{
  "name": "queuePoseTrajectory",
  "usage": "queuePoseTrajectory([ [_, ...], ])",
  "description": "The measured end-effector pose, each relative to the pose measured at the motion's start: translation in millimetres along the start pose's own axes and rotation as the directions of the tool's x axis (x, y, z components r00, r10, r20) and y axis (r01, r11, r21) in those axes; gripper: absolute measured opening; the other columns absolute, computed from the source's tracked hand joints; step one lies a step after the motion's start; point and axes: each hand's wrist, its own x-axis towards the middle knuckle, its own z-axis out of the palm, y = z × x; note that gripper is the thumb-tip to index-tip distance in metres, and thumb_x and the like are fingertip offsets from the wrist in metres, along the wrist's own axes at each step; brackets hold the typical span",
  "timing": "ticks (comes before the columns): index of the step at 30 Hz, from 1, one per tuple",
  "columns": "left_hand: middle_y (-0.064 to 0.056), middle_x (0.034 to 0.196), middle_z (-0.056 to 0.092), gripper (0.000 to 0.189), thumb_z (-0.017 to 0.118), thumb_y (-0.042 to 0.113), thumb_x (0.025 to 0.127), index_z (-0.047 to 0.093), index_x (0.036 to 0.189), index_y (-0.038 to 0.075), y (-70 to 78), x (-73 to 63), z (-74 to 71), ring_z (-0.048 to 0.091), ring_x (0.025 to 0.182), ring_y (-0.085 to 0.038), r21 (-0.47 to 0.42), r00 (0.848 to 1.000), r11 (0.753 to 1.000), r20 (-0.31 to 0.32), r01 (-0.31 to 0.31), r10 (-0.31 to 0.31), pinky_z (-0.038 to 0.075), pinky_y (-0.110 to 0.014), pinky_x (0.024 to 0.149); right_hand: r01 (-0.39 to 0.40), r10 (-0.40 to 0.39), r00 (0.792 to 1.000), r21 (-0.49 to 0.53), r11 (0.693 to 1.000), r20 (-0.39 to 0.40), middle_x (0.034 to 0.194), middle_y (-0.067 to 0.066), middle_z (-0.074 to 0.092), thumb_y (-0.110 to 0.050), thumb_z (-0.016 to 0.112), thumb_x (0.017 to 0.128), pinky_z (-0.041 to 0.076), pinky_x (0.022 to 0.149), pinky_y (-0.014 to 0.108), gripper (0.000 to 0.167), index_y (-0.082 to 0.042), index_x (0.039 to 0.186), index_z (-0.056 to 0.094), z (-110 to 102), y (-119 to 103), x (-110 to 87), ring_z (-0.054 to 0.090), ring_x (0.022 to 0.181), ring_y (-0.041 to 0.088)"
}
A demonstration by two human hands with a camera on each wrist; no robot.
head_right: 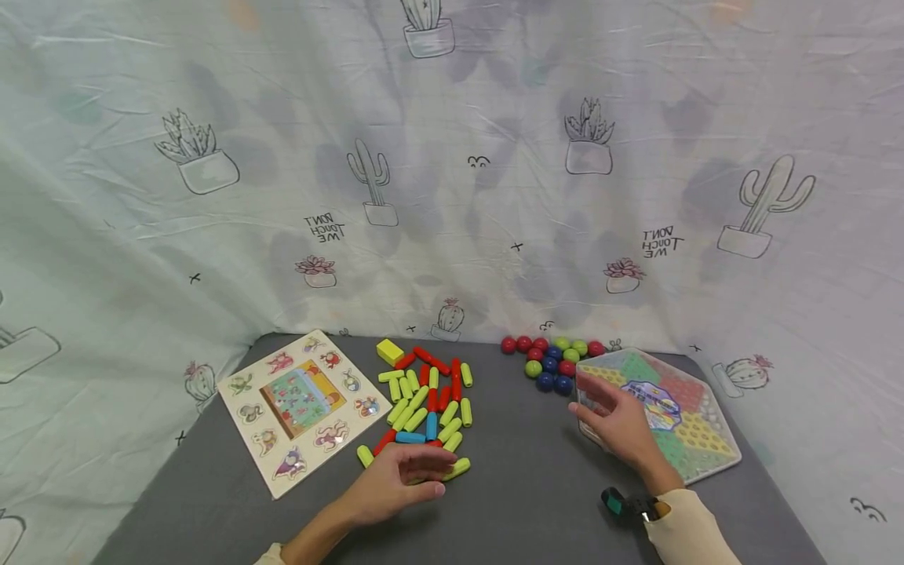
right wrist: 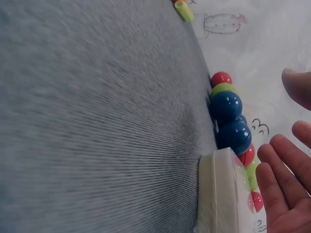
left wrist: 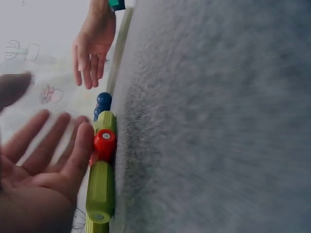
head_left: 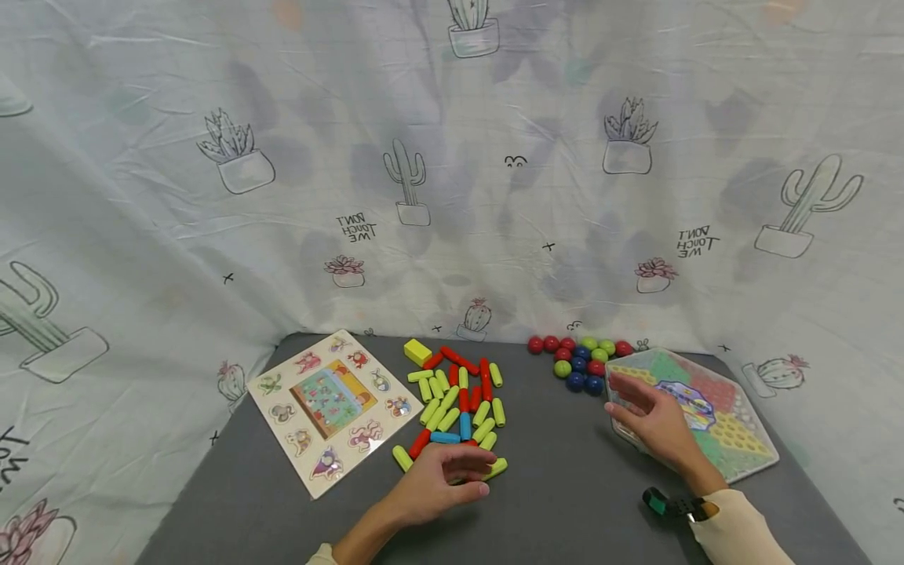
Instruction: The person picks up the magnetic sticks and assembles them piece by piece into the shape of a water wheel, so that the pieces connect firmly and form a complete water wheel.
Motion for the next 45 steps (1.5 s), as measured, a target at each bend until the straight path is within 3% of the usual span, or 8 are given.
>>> queuePoseTrajectory([
  [8,-0.002,0.102,0.078,0.035,0.084,0.009,0.095,0.078,0.128,0.001,-1.1,13.9,4.2,0.066,0.081,0.0,0.405,0.996,0.914,-0.075,-0.007,0.041,0.058,-0.017,0.075,-0.133,0.134,0.989,-0.008,0.991,0.055,0.158,0.022,0.06,-0.037,0.077,0.105,0.065,0.07,0.031,0.065,-0.011,0.161,0.055,-0.7,-3.0,17.1,0.057,0.144,0.05],
  [16,0.006,0.101,0.078,0.025,0.086,0.012,0.09,0.084,0.115,0.013,-18.0,26.2,10.2,0.063,0.089,-0.007,0.848,0.97,0.486,0.118,-0.21,0.213,0.055,-0.028,0.084,-0.013,0.02,0.999,-0.208,0.978,0.033,0.146,0.017,0.071,-0.031,0.081,0.102,0.062,0.098,0.053,0.054,-0.01,0.15,0.067,8.6,7.5,36.9,0.069,0.131,0.043],
  [18,0.008,0.1,0.077,0.024,0.087,0.015,0.089,0.084,0.113,0.016,-29.5,30.0,10.8,0.063,0.091,-0.008,0.875,0.964,0.434,0.122,-0.216,0.236,0.055,-0.03,0.087,0.01,-0.004,1.0,-0.253,0.967,0.026,0.144,0.019,0.072,-0.025,0.083,0.1,0.058,0.102,0.062,0.051,-0.008,0.147,0.069,11.3,8.7,40.8,0.071,0.126,0.043],
  [22,0.011,0.095,0.075,0.019,0.086,0.014,0.088,0.084,0.107,0.018,-43.7,34.6,11.7,0.062,0.088,-0.005,0.874,0.963,0.446,0.083,-0.194,0.255,0.054,-0.029,0.085,0.049,-0.052,0.999,-0.332,0.942,0.001,0.135,0.023,0.075,-0.012,0.084,0.096,0.058,0.096,0.065,0.043,-0.005,0.137,0.075,16.2,8.9,44.2,0.074,0.116,0.044],
  [28,0.014,0.095,0.074,0.017,0.08,0.009,0.089,0.083,0.104,0.017,-7.7,25.8,22.3,0.062,0.089,-0.001,0.813,0.985,0.573,0.01,-0.108,0.17,0.057,-0.026,0.085,0.078,-0.109,0.991,-0.314,0.946,-0.083,0.128,0.02,0.079,-0.006,0.085,0.095,0.063,0.092,0.054,0.036,-0.006,0.13,0.078,23.5,-2.7,29.1,0.08,0.107,0.037],
  [34,0.016,0.095,0.073,0.014,0.08,0.01,0.091,0.083,0.103,0.019,12.4,21.6,30.0,0.06,0.087,0.003,0.762,0.993,0.645,-0.014,-0.066,0.118,0.054,-0.017,0.082,0.105,-0.112,0.988,-0.073,0.992,-0.102,0.122,0.017,0.08,-0.004,0.083,0.096,0.058,0.091,0.013,0.033,-0.002,0.129,0.078,36.2,-25.3,-7.4,0.077,0.106,0.006],
  [42,0.015,0.094,0.074,0.015,0.081,0.005,0.094,0.082,0.105,0.014,18.5,20.2,42.6,0.065,0.076,0.007,0.492,1.0,0.87,0.007,-0.024,0.023,0.056,-0.014,0.072,-0.012,-0.007,0.998,0.268,0.963,0.068,0.126,0.028,0.076,-0.002,0.079,0.098,0.063,0.09,0.023,0.033,0.003,0.13,0.074,57.2,-50.2,-63.4,0.077,0.112,0.004],
  [45,0.016,0.091,0.075,0.014,0.08,0.005,0.094,0.083,0.105,0.013,16.2,20.5,46.3,0.066,0.075,0.007,0.451,1.0,0.892,0.005,0.018,-0.022,0.056,-0.015,0.072,-0.065,0.019,0.99,0.327,0.943,0.142,0.128,0.029,0.075,-0.004,0.079,0.099,0.064,0.09,0.025,0.033,0.005,0.131,0.073,65.6,-56.5,-76.9,0.077,0.113,0.007],
])
